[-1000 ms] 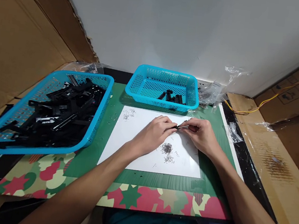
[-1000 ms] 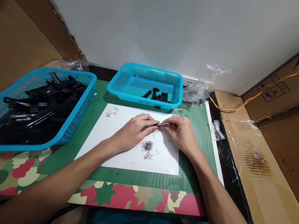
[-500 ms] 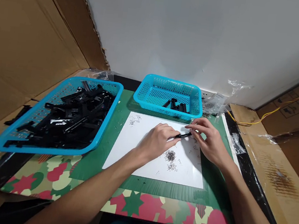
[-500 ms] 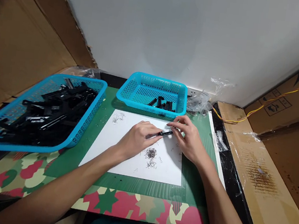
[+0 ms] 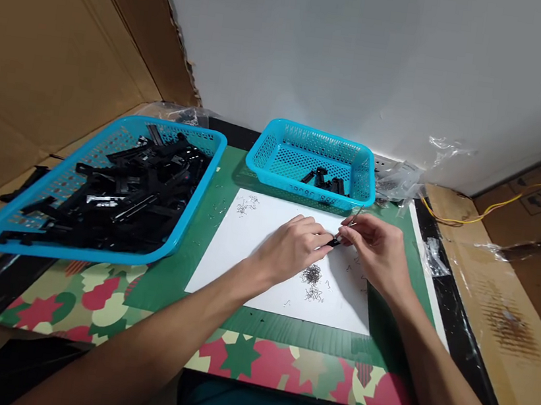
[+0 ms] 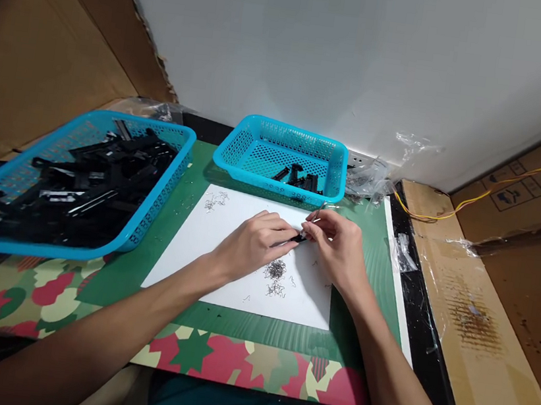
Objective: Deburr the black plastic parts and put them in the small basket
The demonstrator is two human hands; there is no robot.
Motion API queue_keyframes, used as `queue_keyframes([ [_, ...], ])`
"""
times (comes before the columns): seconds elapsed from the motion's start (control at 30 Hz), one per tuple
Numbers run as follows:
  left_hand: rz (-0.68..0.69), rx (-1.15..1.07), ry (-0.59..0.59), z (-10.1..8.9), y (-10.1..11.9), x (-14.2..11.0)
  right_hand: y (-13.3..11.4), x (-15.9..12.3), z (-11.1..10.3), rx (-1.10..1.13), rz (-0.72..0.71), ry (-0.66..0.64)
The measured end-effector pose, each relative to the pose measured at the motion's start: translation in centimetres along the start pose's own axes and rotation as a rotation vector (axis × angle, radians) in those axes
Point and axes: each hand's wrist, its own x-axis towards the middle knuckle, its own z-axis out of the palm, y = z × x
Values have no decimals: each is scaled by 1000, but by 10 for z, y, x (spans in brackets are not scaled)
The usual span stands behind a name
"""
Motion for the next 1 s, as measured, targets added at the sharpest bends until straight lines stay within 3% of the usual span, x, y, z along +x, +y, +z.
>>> queue_keyframes([
  [0.7, 20, 50, -23, 6, 0, 2, -8, 3, -5, -276, -88, -73],
  [1.0, -7, 6, -28, 5, 1, 3, -7, -1, -1, -307, -94, -19],
])
